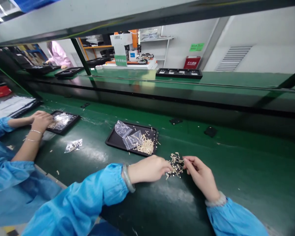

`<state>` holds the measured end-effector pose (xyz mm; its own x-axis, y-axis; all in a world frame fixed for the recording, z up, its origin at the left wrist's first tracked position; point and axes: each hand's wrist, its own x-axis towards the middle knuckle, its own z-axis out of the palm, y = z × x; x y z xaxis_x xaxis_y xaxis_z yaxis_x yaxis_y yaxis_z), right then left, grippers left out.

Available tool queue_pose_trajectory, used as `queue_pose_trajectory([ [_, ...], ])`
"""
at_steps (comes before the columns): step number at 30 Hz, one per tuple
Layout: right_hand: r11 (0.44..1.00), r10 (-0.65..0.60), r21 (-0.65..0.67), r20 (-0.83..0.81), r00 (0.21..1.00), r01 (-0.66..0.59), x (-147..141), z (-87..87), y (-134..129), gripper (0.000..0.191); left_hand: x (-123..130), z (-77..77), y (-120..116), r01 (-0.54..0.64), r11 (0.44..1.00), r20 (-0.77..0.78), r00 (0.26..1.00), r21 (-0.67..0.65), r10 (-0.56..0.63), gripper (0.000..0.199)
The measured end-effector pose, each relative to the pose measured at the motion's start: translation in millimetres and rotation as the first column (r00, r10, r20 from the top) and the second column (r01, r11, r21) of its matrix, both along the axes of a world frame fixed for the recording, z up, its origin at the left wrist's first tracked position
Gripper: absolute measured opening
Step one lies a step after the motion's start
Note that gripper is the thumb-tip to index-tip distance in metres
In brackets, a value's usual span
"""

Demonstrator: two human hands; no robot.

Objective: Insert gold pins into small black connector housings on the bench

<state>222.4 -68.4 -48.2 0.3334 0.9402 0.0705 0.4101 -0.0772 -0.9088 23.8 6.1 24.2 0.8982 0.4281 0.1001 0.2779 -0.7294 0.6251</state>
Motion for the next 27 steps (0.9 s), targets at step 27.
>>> queue_pose_trajectory([
  [27,0.946,0.158,0.246,0.222,0.962,-0.212,-30.8,23.5,-4.3,0.019,26.2,-18.4,-6.9,-0.387,0.753,0.139,0.837,-0.532,0.529,0.015],
])
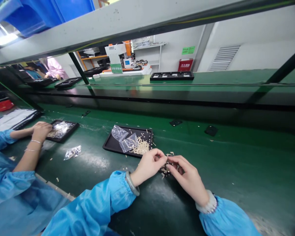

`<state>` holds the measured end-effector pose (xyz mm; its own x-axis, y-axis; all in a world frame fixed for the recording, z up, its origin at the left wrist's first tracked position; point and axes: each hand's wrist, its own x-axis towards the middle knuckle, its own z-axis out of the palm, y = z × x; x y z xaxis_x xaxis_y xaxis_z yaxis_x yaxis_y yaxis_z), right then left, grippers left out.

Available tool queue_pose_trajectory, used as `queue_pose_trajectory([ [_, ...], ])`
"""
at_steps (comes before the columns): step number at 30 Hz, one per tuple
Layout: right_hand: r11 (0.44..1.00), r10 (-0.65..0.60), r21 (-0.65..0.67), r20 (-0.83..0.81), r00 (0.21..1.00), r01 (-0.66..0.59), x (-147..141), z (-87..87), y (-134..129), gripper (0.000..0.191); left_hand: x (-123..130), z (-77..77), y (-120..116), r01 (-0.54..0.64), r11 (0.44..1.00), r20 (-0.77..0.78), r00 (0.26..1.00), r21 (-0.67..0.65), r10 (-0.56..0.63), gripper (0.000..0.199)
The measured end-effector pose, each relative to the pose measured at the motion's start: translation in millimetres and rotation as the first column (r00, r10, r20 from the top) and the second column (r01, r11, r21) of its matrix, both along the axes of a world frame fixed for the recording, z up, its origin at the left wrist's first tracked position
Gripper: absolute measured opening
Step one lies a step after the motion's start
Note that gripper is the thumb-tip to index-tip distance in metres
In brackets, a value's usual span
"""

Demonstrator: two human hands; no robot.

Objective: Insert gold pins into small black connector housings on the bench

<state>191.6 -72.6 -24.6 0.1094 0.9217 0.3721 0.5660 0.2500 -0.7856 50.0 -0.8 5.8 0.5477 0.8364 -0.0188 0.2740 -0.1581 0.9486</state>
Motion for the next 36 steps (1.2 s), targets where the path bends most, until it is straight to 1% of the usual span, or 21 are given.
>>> queue_pose_trajectory([
  [1,1.000,0.001,0.014,0.014,1.000,-0.001,-4.3,2.9,-1.3,0.018,-3.2,0.8,-2.0,-0.005,0.999,0.037,0.999,-0.051,0.007,0.015],
  [3,0.999,-0.007,0.049,0.041,0.999,0.005,-11.5,7.4,-3.0,0.015,-9.8,1.6,-4.9,0.005,0.994,0.093,0.996,-0.110,0.005,0.016],
  [5,0.996,-0.017,0.086,0.063,0.998,0.011,-17.2,10.9,-3.6,0.013,-17.1,2.5,-6.3,0.020,0.992,0.119,0.993,-0.128,-0.004,0.016],
  [7,0.996,-0.019,0.093,0.067,0.998,0.013,-21.7,14.7,-3.1,0.012,-24.8,4.6,-6.9,0.030,0.994,0.115,0.993,-0.103,-0.018,0.016],
  [8,0.997,-0.024,0.074,0.053,0.998,0.020,-23.9,17.1,-2.5,0.012,-28.4,6.1,-7.2,0.027,0.996,0.109,0.994,-0.081,-0.018,0.016],
  [10,0.999,-0.043,-0.006,-0.022,0.999,0.043,-28.3,23.0,-0.5,0.014,-34.5,9.3,-8.4,0.004,0.999,0.111,0.994,-0.050,0.001,0.015],
  [12,0.993,-0.071,-0.107,-0.138,0.988,0.056,-33.4,30.0,2.6,0.019,-38.2,11.7,-10.1,-0.034,0.999,0.152,0.988,-0.040,0.040,0.016],
  [14,0.983,-0.093,-0.174,-0.226,0.970,0.053,-39.4,37.2,6.4,0.022,-39.9,12.3,-11.9,-0.072,0.996,0.201,0.976,-0.046,0.080,0.016],
  [17,0.977,-0.097,-0.209,-0.270,0.958,0.040,-49.0,45.3,12.3,0.023,-41.5,10.2,-12.1,-0.128,0.989,0.263,0.954,-0.069,0.141,0.017],
  [19,0.974,-0.086,-0.227,-0.297,0.951,0.017,-54.6,47.7,16.3,0.023,-43.9,8.4,-10.1,-0.159,0.984,0.291,0.940,-0.082,0.176,0.017],
  [22,0.967,-0.074,-0.253,-0.348,0.935,-0.018,-61.2,48.0,23.1,0.024,-49.7,7.1,-5.4,-0.180,0.982,0.320,0.928,-0.060,0.190,0.014],
  [25,0.967,-0.050,-0.249,-0.378,0.924,-0.049,-66.2,48.0,30.6,0.024,-55.9,8.5,-1.4,-0.199,0.980,0.309,0.931,-0.020,0.195,0.014],
  [28,0.974,-0.010,-0.214,-0.348,0.938,-0.069,-70.1,48.5,36.9,0.024,-60.8,11.9,1.2,-0.226,0.974,0.275,0.938,0.017,0.213,0.014],
  [30,0.984,0.001,-0.168,-0.277,0.961,-0.050,-71.8,48.2,39.5,0.022,-63.2,14.3,2.7,-0.239,0.970,0.268,0.938,0.044,0.218,0.013],
  [32,0.998,-0.032,-0.053,-0.153,0.988,0.024,-72.7,46.9,40.6,0.014,-65.2,16.1,4.5,-0.256,0.962,0.272,0.936,0.094,0.223,0.011],
  [34,0.989,-0.077,0.124,0.002,0.997,0.076,-72.9,45.6,40.6,0.005,-66.9,17.2,6.4,-0.286,0.945,0.280,0.931,0.159,0.234,0.009],
  [35,0.977,-0.088,0.202,0.073,0.993,0.071,-72.9,45.2,40.4,0.005,-67.6,17.4,7.2,-0.300,0.935,0.280,0.929,0.189,0.241,0.009],
  [36,0.967,-0.083,0.251,0.131,0.988,0.047,-72.9,45.1,40.3,0.007,-68.2,17.5,7.7,-0.310,0.926,0.277,0.929,0.216,0.247,0.008],
])
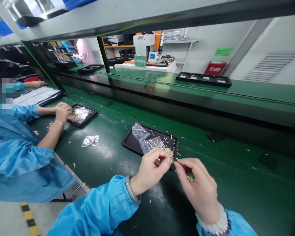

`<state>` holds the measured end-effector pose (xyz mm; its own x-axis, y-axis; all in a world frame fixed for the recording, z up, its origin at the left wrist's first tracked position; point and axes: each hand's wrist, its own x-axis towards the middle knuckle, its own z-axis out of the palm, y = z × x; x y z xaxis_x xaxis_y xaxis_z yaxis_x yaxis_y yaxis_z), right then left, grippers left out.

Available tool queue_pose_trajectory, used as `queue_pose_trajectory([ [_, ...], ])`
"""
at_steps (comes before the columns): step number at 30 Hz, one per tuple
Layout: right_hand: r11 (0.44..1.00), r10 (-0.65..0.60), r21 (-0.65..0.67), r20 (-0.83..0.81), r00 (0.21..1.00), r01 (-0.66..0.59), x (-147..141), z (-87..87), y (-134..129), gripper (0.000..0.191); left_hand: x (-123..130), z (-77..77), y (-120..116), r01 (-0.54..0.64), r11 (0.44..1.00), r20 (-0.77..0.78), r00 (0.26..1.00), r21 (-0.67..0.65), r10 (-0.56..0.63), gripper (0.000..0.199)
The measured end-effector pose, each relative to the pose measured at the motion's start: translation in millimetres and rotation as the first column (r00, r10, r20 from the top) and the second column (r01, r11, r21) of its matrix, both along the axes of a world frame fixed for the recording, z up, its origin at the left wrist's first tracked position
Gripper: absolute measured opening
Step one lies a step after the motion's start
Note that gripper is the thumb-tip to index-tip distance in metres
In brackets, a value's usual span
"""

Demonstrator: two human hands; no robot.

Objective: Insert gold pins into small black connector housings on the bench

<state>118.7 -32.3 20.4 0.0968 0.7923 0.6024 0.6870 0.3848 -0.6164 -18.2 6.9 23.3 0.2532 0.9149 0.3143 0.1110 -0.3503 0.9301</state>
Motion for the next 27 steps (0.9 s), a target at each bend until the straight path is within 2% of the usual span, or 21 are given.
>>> queue_pose_trajectory([
  [3,0.998,0.065,0.000,0.063,0.996,-0.065,0.5,1.4,0.5,0.013,-1.6,0.0,0.5,-0.013,0.998,-0.040,0.999,0.067,0.016,0.008],
  [7,0.990,0.131,-0.056,-0.006,0.991,-0.131,2.7,4.5,2.8,0.012,-5.6,2.9,0.8,0.039,0.982,-0.151,0.988,0.183,-0.011,0.012],
  [11,0.987,0.140,-0.081,0.004,0.990,-0.139,4.3,5.4,5.8,0.010,-10.3,7.1,3.6,0.103,0.957,-0.269,0.963,0.272,-0.027,0.018],
  [13,0.989,0.129,-0.075,0.020,0.991,-0.128,2.9,4.9,7.4,0.010,-11.1,7.6,4.7,0.098,0.960,-0.270,0.962,0.261,-0.025,0.019],
  [17,0.988,0.070,-0.138,-0.053,0.996,-0.076,-1.3,3.5,10.9,0.011,-8.8,5.7,6.4,0.074,0.996,-0.111,0.992,0.052,-0.067,0.013],
  [20,0.970,0.011,-0.237,-0.146,0.989,-0.046,1.0,2.3,15.6,0.014,-6.8,4.3,9.6,0.084,0.989,0.048,0.996,-0.124,-0.079,0.012],
  [22,0.964,-0.048,-0.267,-0.184,0.982,-0.003,6.6,0.2,20.6,0.019,-6.8,3.2,13.1,0.068,0.970,0.110,0.993,-0.232,-0.043,0.014],
  [25,0.956,-0.122,-0.284,-0.145,0.982,0.076,16.4,-6.3,30.4,0.025,-7.9,0.3,19.7,0.009,0.934,0.120,0.992,-0.357,0.037,0.018],
  [27,0.940,-0.130,-0.320,-0.022,0.991,0.116,20.0,-12.2,36.7,0.025,-8.3,-2.7,23.8,-0.018,0.921,0.129,0.989,-0.390,0.074,0.020],
])
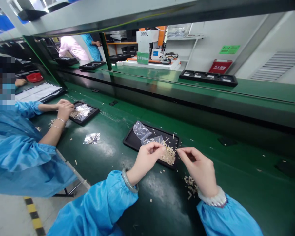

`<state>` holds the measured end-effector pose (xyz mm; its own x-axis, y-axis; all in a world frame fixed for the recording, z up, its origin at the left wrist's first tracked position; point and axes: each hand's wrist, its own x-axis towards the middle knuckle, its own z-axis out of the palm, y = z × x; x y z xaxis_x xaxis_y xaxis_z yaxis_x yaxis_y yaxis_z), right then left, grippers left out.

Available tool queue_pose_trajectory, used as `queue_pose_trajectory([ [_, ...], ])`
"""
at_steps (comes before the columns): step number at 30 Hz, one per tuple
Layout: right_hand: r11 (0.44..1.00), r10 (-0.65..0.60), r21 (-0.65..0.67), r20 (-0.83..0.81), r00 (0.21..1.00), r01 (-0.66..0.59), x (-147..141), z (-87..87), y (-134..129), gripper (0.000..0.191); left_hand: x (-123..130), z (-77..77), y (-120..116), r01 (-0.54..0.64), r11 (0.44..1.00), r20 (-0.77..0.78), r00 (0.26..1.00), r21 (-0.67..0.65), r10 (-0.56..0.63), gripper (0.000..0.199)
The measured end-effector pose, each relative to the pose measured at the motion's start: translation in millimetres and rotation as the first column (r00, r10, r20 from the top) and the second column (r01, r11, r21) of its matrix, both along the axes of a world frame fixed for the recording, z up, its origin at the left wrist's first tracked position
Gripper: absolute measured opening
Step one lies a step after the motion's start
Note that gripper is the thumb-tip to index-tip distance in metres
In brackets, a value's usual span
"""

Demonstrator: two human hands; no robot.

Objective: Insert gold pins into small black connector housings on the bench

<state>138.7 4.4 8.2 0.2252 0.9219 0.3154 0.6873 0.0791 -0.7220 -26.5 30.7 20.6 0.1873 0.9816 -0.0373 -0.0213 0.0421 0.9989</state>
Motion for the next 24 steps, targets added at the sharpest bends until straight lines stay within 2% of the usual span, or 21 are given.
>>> queue_pose_trajectory([
  [3,0.995,0.046,-0.090,0.198,0.979,-0.029,-0.3,-8.6,6.6,0.019,0.6,-4.3,3.8,-0.020,1.000,0.022,1.000,-0.016,0.020,0.021],
  [5,0.992,0.092,-0.108,0.251,0.964,-0.067,-1.4,-12.8,8.8,0.019,1.4,-6.5,4.6,-0.018,1.000,0.017,1.000,-0.016,0.018,0.022],
  [9,0.984,0.167,-0.093,0.171,0.971,-0.152,0.9,-15.7,10.4,0.024,2.9,-10.7,3.9,0.009,1.000,0.005,1.000,0.020,-0.009,0.021],
  [14,0.981,0.192,-0.031,0.080,0.978,-0.190,4.1,-13.1,11.0,0.024,4.9,-17.0,2.8,0.045,0.999,0.016,0.999,0.019,-0.046,0.020],
  [16,0.984,0.178,0.009,0.058,0.982,-0.179,4.4,-10.6,10.1,0.024,5.7,-18.1,2.4,0.048,0.999,0.013,0.999,0.015,-0.049,0.019],
  [21,0.991,0.064,0.125,-0.049,0.997,-0.057,5.3,3.2,1.7,0.021,6.1,-16.9,0.7,0.055,0.998,-0.023,0.998,0.043,-0.054,0.019],
  [24,0.976,0.080,0.206,-0.045,0.996,-0.069,2.1,14.1,-5.6,0.017,6.0,-15.5,-0.5,0.061,0.996,-0.039,0.997,0.059,-0.059,0.019],
])
